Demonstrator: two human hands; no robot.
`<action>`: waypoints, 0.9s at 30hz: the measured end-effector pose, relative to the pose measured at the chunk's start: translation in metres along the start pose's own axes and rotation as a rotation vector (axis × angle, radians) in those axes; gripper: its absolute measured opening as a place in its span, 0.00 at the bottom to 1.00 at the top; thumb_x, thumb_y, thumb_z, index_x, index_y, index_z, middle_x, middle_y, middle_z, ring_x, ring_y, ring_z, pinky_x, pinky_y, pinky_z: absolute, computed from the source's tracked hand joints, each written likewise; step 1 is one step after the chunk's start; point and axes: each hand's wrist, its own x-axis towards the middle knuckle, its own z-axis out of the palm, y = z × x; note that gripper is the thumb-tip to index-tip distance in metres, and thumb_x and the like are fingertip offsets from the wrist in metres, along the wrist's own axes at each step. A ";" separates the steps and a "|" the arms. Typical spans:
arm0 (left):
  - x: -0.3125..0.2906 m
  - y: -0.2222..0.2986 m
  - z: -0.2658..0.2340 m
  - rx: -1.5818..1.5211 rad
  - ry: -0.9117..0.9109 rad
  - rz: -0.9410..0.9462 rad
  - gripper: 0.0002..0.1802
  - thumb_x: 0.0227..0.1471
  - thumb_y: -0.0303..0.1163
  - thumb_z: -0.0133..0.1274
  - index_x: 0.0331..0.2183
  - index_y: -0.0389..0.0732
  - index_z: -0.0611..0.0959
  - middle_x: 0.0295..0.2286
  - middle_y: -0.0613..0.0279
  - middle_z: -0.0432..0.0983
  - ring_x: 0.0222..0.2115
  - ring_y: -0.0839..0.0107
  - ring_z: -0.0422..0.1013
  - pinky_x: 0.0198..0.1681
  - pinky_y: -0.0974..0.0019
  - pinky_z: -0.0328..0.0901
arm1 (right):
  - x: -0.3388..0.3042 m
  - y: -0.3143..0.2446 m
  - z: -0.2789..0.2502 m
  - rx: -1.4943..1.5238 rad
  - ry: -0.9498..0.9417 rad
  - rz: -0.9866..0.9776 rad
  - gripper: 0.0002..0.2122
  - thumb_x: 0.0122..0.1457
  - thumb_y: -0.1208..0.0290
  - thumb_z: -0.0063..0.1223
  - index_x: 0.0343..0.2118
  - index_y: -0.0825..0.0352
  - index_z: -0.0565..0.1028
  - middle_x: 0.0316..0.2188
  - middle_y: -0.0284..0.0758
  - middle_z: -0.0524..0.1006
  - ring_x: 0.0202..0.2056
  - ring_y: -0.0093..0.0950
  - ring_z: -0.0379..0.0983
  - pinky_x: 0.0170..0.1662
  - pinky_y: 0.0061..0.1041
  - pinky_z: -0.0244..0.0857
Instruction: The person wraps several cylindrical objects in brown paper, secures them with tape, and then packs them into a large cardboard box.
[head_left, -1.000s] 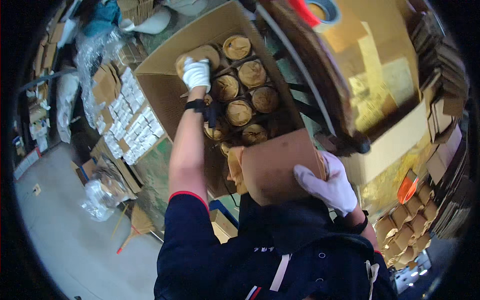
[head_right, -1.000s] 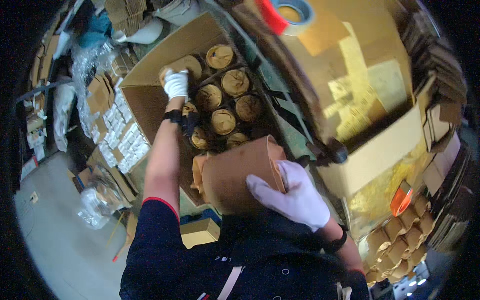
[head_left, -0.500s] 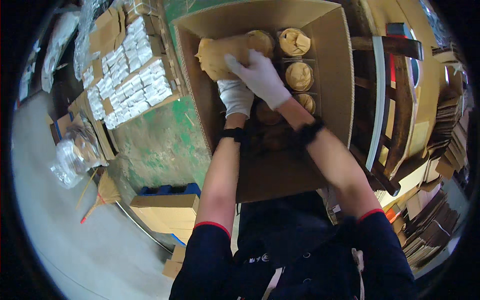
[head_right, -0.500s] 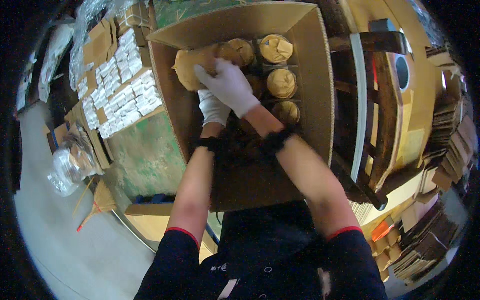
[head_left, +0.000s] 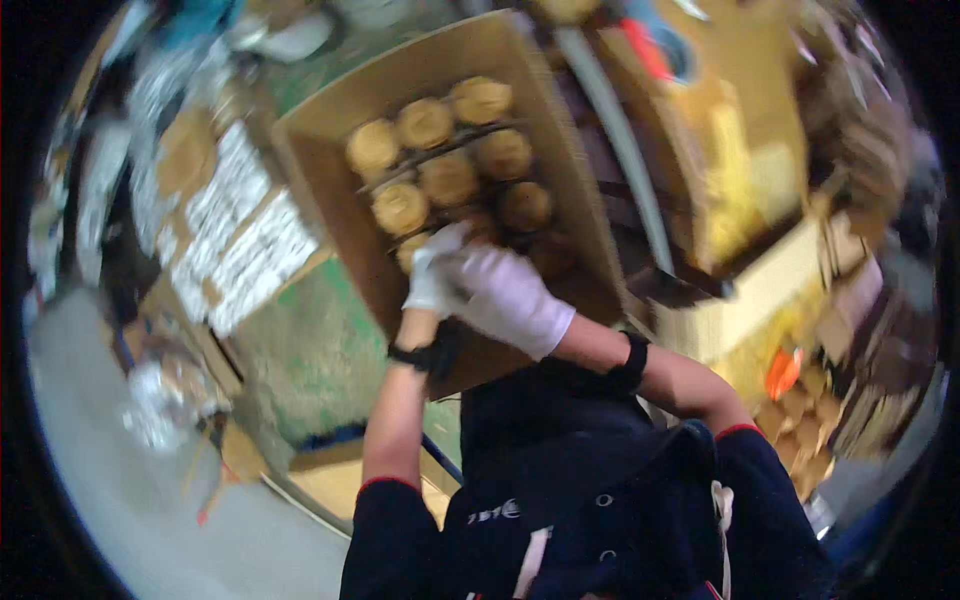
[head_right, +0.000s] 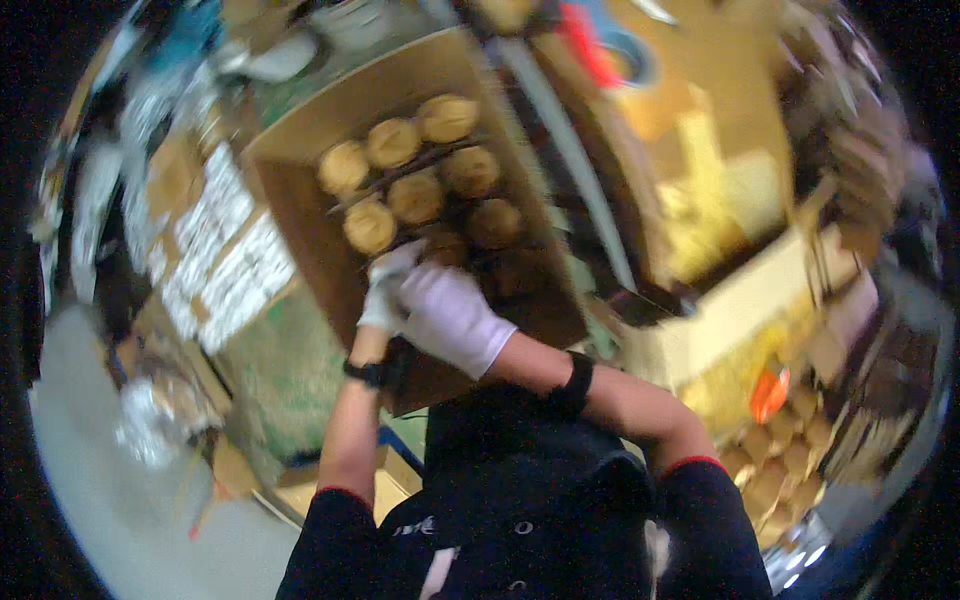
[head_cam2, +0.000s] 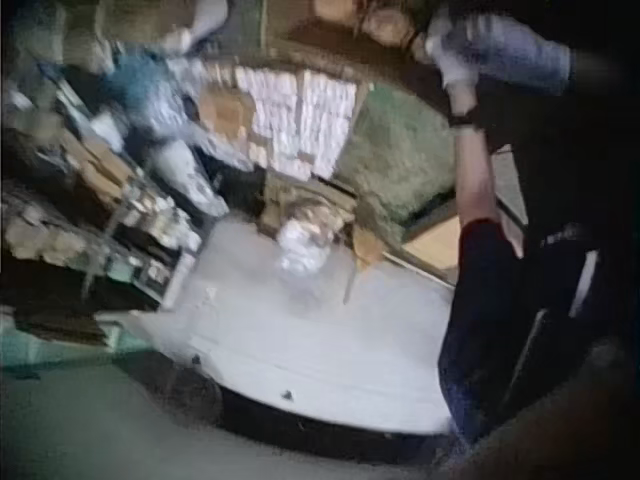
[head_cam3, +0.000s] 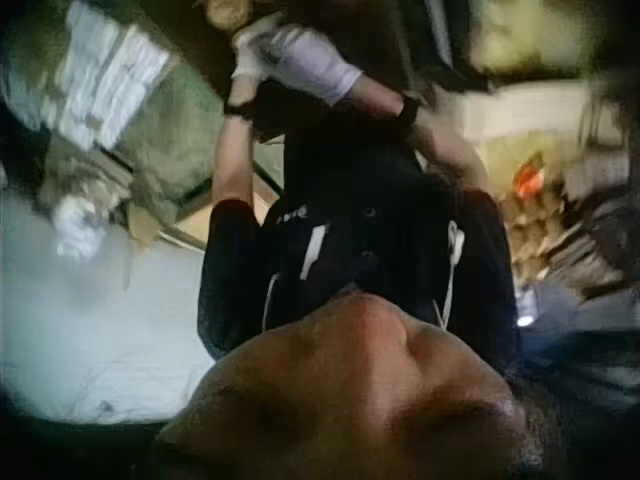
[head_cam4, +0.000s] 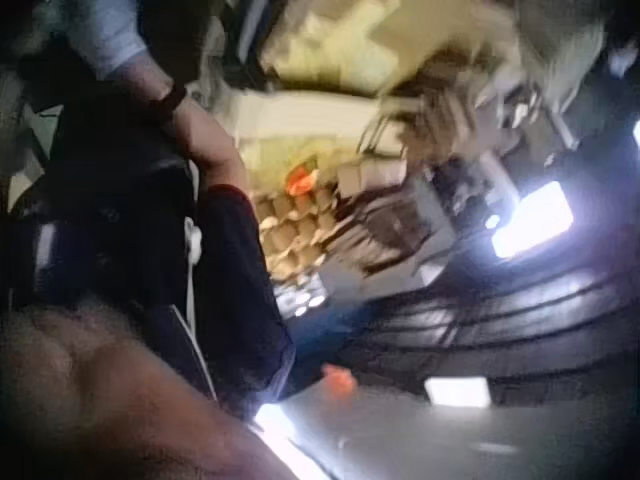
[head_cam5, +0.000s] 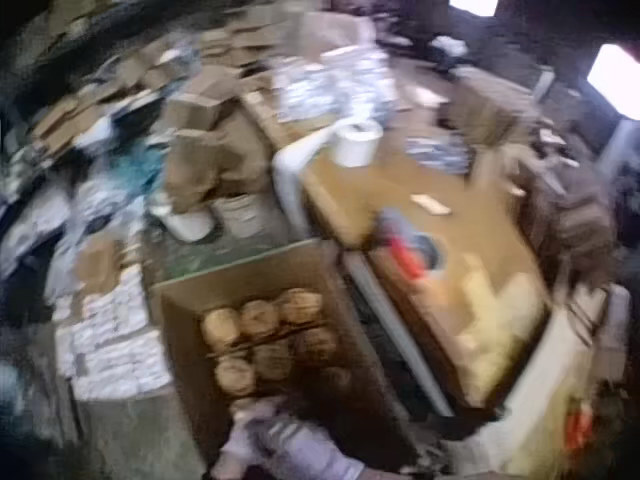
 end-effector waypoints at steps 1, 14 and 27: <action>-0.002 0.014 0.008 -0.431 -0.004 -0.293 0.25 0.47 0.28 0.56 0.50 0.37 0.77 0.46 0.47 0.77 0.49 0.54 0.72 0.54 0.60 0.65 | -0.018 -0.003 -0.019 -0.015 -0.028 -0.004 0.11 0.54 0.59 0.57 0.36 0.58 0.78 0.26 0.39 0.77 0.26 0.39 0.76 0.26 0.40 0.70; 0.073 0.346 0.145 0.443 -0.065 0.656 0.19 0.47 0.29 0.61 0.43 0.39 0.78 0.49 0.48 0.73 0.46 0.50 0.72 0.48 0.57 0.68 | -0.388 0.079 -0.199 0.011 0.472 0.564 0.09 0.58 0.63 0.55 0.37 0.59 0.81 0.26 0.38 0.79 0.29 0.38 0.77 0.31 0.36 0.71; 0.105 0.365 0.198 1.002 -0.252 0.382 0.54 0.32 0.54 0.70 0.61 0.51 0.67 0.62 0.41 0.53 0.47 0.40 0.72 0.47 0.51 0.71 | -0.760 0.126 -0.253 -1.296 0.276 1.256 0.25 0.51 0.36 0.53 0.20 0.57 0.71 0.18 0.31 0.67 0.23 0.28 0.67 0.26 0.29 0.62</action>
